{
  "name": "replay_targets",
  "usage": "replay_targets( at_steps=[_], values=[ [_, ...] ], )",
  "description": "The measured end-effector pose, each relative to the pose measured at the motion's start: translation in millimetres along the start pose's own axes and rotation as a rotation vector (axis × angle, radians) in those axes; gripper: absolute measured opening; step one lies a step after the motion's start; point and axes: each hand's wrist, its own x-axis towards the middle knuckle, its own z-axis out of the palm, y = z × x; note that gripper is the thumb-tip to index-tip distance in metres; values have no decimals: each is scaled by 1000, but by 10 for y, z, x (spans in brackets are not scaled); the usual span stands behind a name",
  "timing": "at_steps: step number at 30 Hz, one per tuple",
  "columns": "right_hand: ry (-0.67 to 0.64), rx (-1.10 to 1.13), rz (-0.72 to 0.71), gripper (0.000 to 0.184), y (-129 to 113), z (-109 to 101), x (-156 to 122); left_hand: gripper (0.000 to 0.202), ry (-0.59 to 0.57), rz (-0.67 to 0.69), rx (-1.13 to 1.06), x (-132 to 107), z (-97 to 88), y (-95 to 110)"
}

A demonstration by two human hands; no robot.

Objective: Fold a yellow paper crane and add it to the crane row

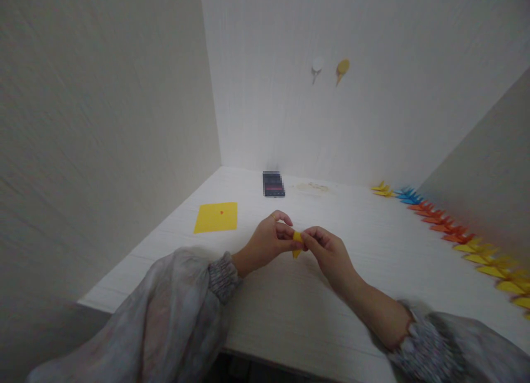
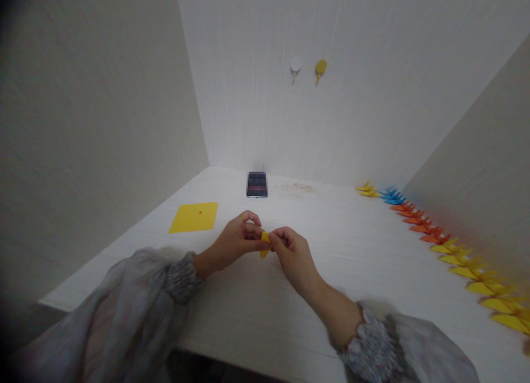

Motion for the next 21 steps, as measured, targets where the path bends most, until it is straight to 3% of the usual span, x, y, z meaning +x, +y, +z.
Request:
replay_targets(
  at_steps=[12,21],
  values=[
    [-93,40,-21,19,8,-4,18,47,21,-48,53,2,-22,-40],
    [0,44,67,15,37,-27,56,55,-113,-110,35,-12,3,-104]
  ],
)
